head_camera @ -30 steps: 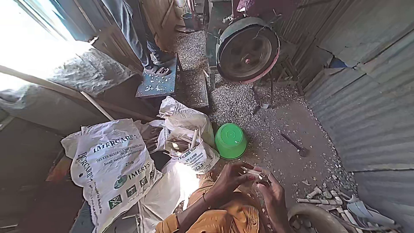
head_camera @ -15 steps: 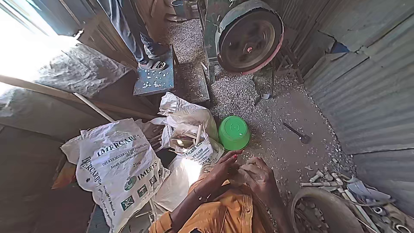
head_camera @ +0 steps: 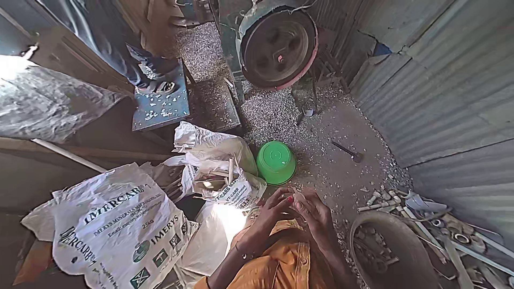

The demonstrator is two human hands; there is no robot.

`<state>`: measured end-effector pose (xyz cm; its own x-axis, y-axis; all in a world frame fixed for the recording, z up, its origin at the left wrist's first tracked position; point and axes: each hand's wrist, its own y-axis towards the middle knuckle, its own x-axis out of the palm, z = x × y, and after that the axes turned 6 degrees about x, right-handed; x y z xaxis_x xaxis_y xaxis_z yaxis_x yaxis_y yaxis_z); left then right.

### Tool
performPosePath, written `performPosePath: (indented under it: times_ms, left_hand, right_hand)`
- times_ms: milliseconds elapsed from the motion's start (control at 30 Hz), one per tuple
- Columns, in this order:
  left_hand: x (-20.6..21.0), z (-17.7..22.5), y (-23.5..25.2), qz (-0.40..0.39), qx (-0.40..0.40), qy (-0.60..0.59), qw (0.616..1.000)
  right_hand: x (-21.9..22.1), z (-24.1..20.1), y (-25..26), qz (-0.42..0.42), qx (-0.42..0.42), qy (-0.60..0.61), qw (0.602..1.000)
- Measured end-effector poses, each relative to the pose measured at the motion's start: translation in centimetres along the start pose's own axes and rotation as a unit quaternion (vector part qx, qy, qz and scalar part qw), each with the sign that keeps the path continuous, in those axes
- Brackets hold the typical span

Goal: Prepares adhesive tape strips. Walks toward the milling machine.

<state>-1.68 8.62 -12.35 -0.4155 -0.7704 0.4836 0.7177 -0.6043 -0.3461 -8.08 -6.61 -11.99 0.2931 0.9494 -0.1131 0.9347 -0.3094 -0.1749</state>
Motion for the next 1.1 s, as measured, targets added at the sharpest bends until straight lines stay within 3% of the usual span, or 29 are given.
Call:
performPosePath:
  times_ms: [133, 267, 400, 467, 567, 700, 833, 967, 1100]
  left_hand:
    - [2.1, -0.7, 0.6, 0.008, 0.029, 0.029, 0.999]
    - [3.7, -2.6, 1.1, 0.027, 0.127, 0.134, 0.982]
    - [5.3, -4.3, 2.2, 0.05, 0.31, 0.325, 0.892]
    - [6.1, -4.7, 2.6, 0.046, 0.354, 0.373, 0.856]
    - [7.6, -5.0, 2.5, 0.039, 0.355, 0.393, 0.847]
    - [9.3, -5.3, 2.6, 0.038, 0.319, 0.347, 0.881]
    - [10.1, -5.4, 3.3, 0.056, 0.345, 0.398, 0.848]
    - [11.3, -5.6, 3.6, 0.036, 0.307, 0.413, 0.857]
    - [11.8, -6.1, 3.7, 0.016, 0.282, 0.432, 0.857]
  right_hand:
    - [-1.9, 0.2, -0.6, 0.001, 0.117, 0.091, 0.989]
    - [-3.9, 0.8, -1.4, 0.003, 0.089, 0.053, 0.995]
    - [-5.7, 0.0, -1.8, 0.062, 0.068, 0.067, 0.994]
    - [-6.7, -0.1, -1.9, 0.087, 0.088, 0.103, 0.987]
    - [-8.3, -0.2, -2.1, 0.077, 0.119, 0.123, 0.982]
    - [-10.1, 0.7, -1.9, 0.033, 0.085, 0.059, 0.994]
    - [-11.6, 1.4, -2.0, 0.003, 0.045, 0.023, 0.999]
    - [-12.3, 0.3, -1.8, 0.03, 0.099, 0.085, 0.991]
    - [-13.2, 2.0, -1.5, 0.021, 0.017, -0.038, 0.999]
